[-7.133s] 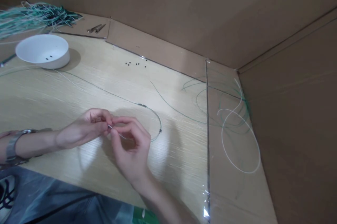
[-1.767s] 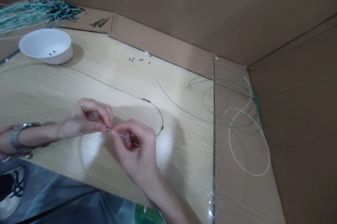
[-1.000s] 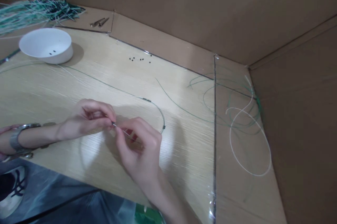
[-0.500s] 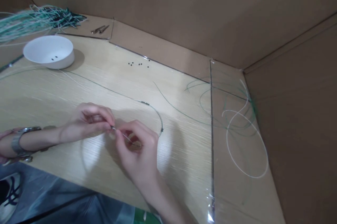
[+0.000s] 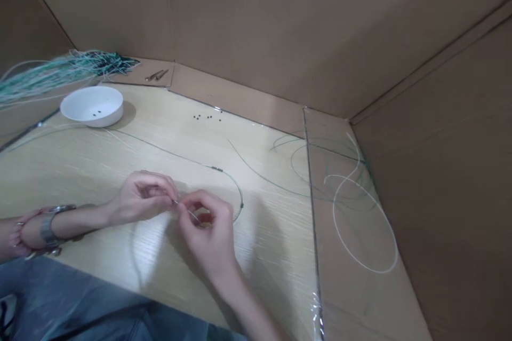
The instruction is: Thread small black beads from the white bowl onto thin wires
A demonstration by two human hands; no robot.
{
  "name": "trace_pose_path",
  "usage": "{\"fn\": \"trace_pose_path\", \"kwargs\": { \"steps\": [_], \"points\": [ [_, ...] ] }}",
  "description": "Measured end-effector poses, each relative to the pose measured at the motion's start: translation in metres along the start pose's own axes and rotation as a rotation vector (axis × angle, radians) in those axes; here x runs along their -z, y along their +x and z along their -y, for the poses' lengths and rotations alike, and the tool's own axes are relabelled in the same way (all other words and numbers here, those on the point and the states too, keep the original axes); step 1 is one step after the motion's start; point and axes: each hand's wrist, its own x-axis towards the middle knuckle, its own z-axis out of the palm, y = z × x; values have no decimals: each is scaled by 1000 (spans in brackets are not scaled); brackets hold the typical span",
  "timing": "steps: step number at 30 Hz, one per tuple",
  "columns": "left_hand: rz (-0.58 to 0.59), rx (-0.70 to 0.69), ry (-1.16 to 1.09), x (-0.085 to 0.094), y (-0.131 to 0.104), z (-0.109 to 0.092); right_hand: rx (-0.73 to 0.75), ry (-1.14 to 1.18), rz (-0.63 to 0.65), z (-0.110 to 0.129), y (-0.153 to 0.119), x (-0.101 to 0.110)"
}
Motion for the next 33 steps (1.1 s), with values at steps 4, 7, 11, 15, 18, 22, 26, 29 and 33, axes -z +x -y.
{"fn": "trace_pose_path", "kwargs": {
  "steps": [4,7,11,15,18,22,26,29,33],
  "points": [
    [-54,104,-108,-2,0,1,21,-9,-8,0,0,0],
    [-82,140,-182,-4,1,2,19,-2,-5,0,0,-1],
    [-92,165,-212,-4,1,2,-3,16,-7,-2,1,-1],
    [-97,183,-191,-4,0,3,-9,20,-11,-2,1,-1],
    [-89,167,-174,-4,-1,3,2,18,-17,-1,1,-1],
    [-78,161,-181,-4,0,2,19,12,-22,-1,1,-1],
    [-76,179,-193,-5,0,1,31,9,-17,-2,1,-1],
    [-76,185,-197,-5,0,0,33,7,-12,-3,1,-1],
    [-84,179,-191,-6,1,-2,30,11,-9,-4,1,-1]
  ]
}}
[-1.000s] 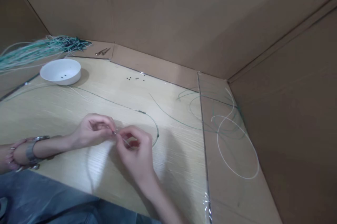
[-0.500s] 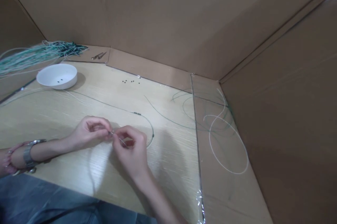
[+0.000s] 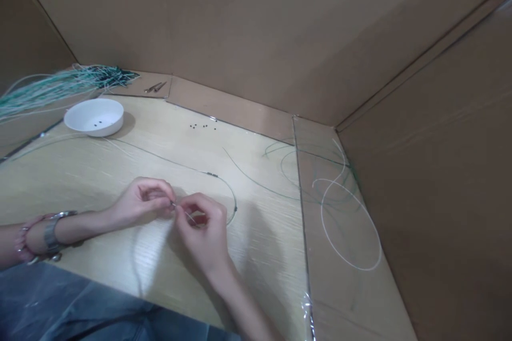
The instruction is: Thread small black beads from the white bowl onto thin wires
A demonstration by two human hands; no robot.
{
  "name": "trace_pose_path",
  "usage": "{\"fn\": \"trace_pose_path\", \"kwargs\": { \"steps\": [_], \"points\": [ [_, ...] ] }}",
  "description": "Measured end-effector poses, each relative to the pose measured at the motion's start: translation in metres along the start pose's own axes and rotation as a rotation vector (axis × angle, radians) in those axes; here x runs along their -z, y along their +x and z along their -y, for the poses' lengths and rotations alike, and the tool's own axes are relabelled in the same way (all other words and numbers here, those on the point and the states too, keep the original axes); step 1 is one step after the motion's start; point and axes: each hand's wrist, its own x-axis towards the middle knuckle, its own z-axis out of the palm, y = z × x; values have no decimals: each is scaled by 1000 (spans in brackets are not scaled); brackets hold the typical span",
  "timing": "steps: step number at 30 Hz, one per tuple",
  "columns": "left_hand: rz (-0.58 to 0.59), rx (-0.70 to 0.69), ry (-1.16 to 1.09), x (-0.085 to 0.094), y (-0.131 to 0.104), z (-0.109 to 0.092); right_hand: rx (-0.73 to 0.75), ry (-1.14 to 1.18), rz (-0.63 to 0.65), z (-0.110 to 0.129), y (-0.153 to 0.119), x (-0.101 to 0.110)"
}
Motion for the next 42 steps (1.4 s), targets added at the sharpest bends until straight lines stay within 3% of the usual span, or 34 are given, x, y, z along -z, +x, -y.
{"fn": "trace_pose_path", "kwargs": {
  "steps": [28,34,42],
  "points": [
    [-7,18,12,-1,0,0,67,-48,2,-4,-1,0],
    [-13,-4,58,0,-1,2,166,-133,-16,-3,0,0],
    [21,-201,420,5,2,1,403,-338,-4,-11,-2,5]
  ]
}}
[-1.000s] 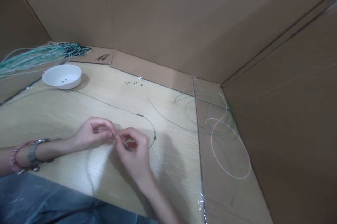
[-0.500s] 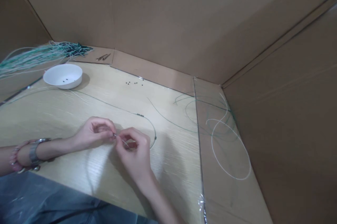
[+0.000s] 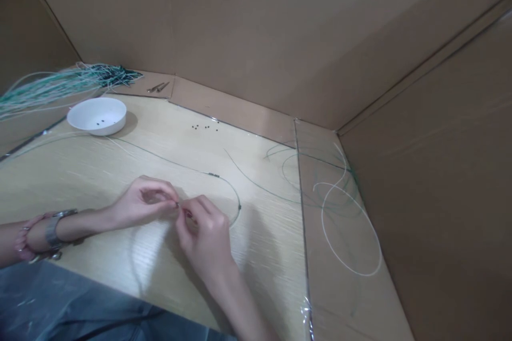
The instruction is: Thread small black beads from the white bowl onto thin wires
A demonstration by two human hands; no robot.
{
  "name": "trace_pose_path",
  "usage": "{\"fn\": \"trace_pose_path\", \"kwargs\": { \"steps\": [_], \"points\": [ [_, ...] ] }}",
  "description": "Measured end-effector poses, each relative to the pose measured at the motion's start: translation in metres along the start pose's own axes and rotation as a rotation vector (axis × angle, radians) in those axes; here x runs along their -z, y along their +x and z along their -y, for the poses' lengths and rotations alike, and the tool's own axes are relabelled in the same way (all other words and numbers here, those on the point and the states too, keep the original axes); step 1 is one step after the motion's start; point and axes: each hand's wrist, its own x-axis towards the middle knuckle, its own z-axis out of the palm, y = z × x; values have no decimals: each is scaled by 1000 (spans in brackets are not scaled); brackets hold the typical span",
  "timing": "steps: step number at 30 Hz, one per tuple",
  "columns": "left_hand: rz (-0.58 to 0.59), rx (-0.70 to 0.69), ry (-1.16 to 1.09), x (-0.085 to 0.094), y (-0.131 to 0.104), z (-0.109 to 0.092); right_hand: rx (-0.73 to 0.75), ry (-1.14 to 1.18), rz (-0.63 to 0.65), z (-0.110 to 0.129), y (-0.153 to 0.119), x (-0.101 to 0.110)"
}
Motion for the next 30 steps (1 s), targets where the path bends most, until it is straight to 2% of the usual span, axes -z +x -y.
{"fn": "trace_pose_path", "kwargs": {
  "steps": [5,15,19,25,30],
  "points": [
    [22,-16,38,1,1,0,80,-78,-5,-2,-1,0],
    [35,98,-123,-3,1,3,190,-199,-21,-3,-2,-1],
    [55,102,-142,-3,1,0,167,-174,-10,-2,-1,1],
    [68,31,-57,0,-1,-4,93,-90,-30,0,0,0],
    [52,131,-201,-4,-4,-1,57,-23,-54,4,0,-2]
  ]
}}
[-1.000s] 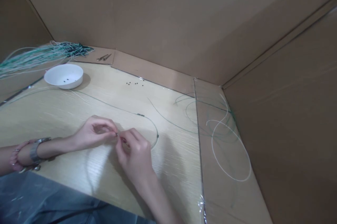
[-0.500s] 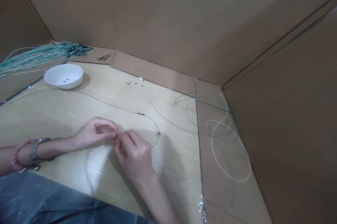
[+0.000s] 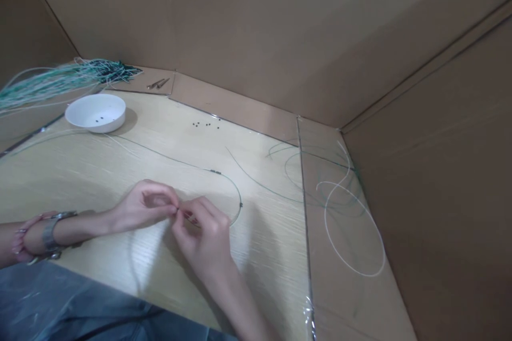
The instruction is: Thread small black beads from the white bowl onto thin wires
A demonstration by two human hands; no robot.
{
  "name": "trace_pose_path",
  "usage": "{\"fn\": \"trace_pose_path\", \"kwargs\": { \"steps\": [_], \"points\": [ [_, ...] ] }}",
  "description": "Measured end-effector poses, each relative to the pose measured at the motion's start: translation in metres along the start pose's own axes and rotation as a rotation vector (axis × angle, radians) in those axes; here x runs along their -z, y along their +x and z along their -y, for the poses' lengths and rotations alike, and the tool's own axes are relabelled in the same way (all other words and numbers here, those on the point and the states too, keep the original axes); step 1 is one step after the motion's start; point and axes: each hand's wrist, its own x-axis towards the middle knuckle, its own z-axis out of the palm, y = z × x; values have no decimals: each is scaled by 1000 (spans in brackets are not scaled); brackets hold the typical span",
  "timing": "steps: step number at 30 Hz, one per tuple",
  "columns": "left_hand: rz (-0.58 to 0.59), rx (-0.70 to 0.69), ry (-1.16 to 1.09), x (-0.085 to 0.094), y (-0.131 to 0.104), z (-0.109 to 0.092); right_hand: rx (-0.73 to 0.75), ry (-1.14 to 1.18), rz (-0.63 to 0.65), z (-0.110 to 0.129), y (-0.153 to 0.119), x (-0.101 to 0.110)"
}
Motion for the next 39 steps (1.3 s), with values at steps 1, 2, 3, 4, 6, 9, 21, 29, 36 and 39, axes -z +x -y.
{"fn": "trace_pose_path", "kwargs": {
  "steps": [1,2,3,4,6,9,21,29,36,39],
  "points": [
    [-7,36,-58,-1,-1,0,-2,13,-9,1,0,0],
    [-12,68,-115,-3,-2,1,-2,25,-20,2,0,0],
    [-17,92,-169,-4,-3,0,-1,37,-31,3,-1,0],
    [-19,105,-216,-5,-4,-1,0,46,-42,4,-1,0],
    [-21,99,-293,-7,-6,-3,10,76,-71,8,-1,0],
    [3,61,-400,-10,-11,-8,39,173,-145,16,0,0],
    [83,14,-524,-16,-24,-16,62,249,-265,32,-1,0],
    [64,15,-514,-16,-22,-17,86,230,-248,31,-1,0],
    [24,8,-424,-15,-22,-15,86,184,-196,30,-3,3],
    [1,-29,-347,-14,-21,-14,95,165,-162,29,-3,5]
  ]
}}
